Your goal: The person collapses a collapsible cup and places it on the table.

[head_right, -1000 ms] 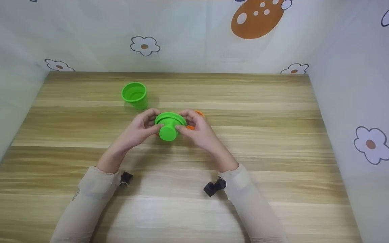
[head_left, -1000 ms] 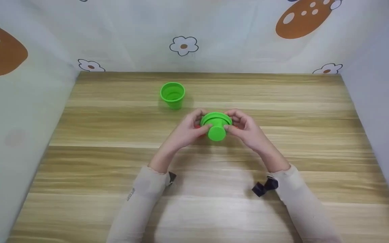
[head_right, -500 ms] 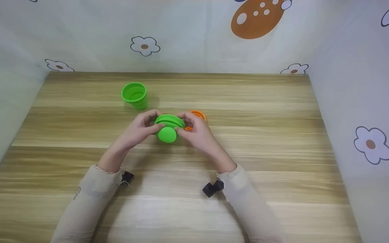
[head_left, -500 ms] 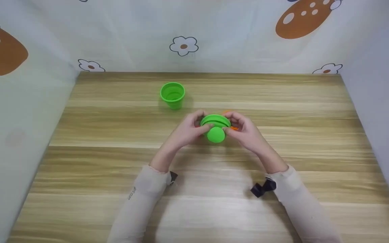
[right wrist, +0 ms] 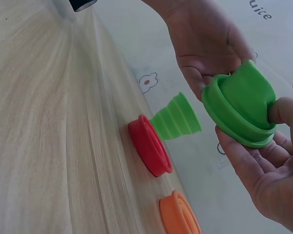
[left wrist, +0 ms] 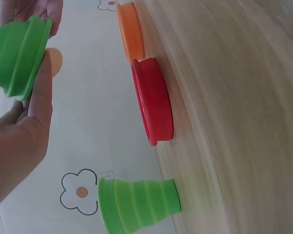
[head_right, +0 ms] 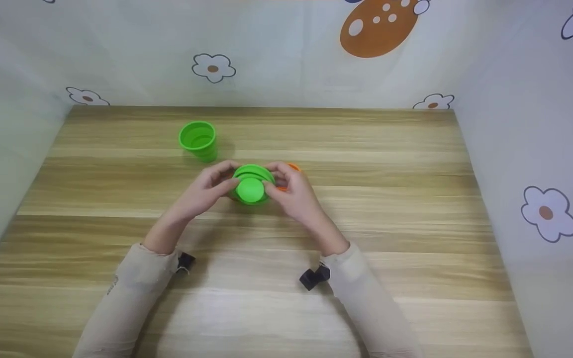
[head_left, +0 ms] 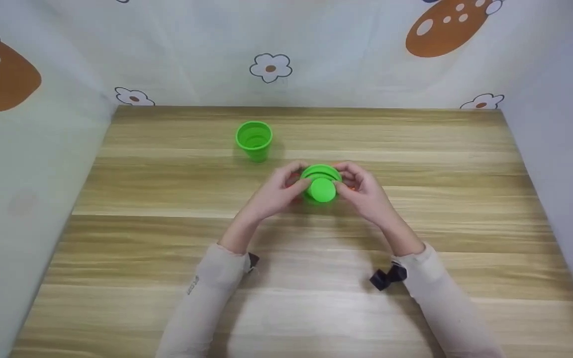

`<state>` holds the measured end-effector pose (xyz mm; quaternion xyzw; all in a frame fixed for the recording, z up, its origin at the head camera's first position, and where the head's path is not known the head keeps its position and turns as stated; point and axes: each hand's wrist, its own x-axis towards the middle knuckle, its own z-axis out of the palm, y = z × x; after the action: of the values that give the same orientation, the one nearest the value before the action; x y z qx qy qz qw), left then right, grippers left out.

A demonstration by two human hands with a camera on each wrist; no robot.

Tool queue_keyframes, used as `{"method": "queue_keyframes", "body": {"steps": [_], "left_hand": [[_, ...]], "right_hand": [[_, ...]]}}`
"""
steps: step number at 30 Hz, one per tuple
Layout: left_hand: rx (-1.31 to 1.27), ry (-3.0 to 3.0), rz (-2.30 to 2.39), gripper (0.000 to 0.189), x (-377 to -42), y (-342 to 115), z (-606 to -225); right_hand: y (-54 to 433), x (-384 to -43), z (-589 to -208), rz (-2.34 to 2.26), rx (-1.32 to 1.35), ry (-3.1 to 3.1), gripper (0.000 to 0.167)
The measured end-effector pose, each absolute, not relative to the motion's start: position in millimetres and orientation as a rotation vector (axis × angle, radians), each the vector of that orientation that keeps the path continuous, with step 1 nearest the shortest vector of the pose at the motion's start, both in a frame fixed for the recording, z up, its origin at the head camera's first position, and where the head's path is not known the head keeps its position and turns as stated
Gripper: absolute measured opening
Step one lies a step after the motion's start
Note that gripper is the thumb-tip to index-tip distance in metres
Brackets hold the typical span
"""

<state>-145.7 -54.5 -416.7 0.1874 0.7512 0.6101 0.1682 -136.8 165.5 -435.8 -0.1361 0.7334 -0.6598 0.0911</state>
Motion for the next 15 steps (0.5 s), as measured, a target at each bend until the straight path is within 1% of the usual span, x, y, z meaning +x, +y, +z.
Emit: {"method": "queue_keyframes", "body": {"steps": [5, 11, 15], "left_hand": [[0.550, 2.078, 1.761, 0.034, -146.6, -56.8, -415.6], [0.548, 2.178, 1.765, 0.032, -146.8, -52.7, -415.7], [0.541, 2.253, 1.759, 0.031, -146.2, -50.0, -415.3]], "right_hand": [[167.2, -136.2, -435.1, -1.964, -0.386, 2.194, 0.029], [165.8, -135.9, -433.3, -2.007, -0.343, 2.177, 0.029], [167.8, -134.8, -431.7, -2.027, -0.301, 2.104, 0.033]]}}
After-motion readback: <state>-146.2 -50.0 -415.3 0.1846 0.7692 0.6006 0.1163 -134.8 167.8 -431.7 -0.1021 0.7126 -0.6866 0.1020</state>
